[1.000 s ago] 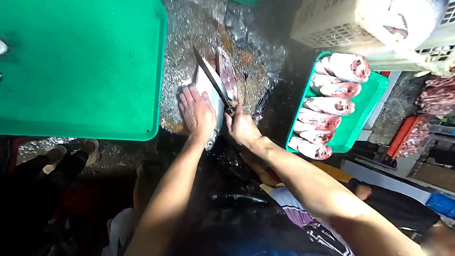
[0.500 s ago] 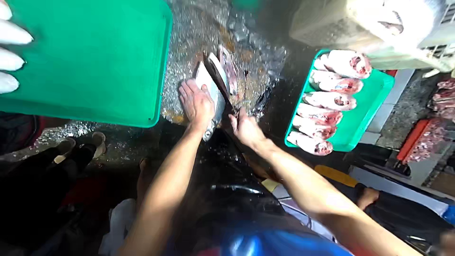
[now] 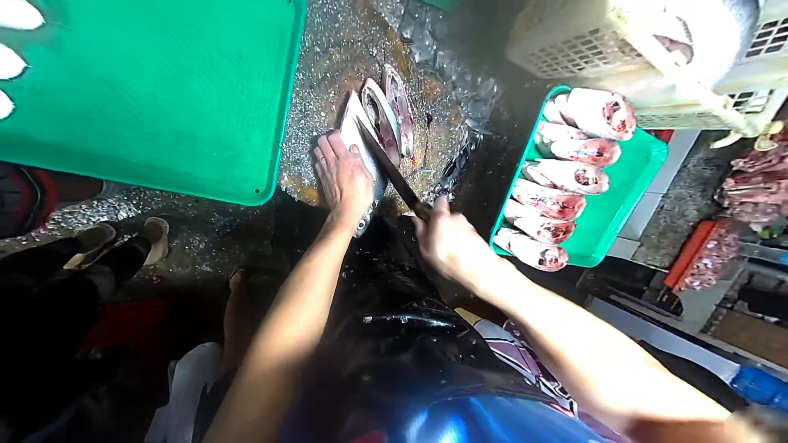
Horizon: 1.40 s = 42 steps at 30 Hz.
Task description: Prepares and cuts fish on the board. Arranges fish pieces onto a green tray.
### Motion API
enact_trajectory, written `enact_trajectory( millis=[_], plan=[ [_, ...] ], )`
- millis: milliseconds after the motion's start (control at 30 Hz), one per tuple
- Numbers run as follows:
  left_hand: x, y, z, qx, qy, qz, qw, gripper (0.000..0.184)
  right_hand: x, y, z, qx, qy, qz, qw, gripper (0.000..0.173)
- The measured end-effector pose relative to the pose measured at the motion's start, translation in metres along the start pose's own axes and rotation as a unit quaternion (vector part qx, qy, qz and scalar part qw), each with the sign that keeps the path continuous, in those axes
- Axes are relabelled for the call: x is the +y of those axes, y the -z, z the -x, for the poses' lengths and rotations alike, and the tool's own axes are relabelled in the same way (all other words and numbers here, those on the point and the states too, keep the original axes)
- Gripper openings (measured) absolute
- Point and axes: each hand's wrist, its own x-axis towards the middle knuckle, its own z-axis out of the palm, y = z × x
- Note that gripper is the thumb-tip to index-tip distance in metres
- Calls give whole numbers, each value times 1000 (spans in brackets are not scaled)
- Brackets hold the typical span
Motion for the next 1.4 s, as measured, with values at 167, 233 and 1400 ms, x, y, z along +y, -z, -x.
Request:
enact_trajectory(
  millis=[167,233,1400],
  plan=[
    [1,-4,-1,3,17,-13,1000,44,-23,-43,-89,94,56,-73,991,54],
    [-1,-6,-1,11,16,-18,1000,44,-20,-29,-81,87,81,-68,991,50],
    [-7,-15,32,44,52,48,996,48,-3,-52,-52,61,67,-32,995,52]
  ],
)
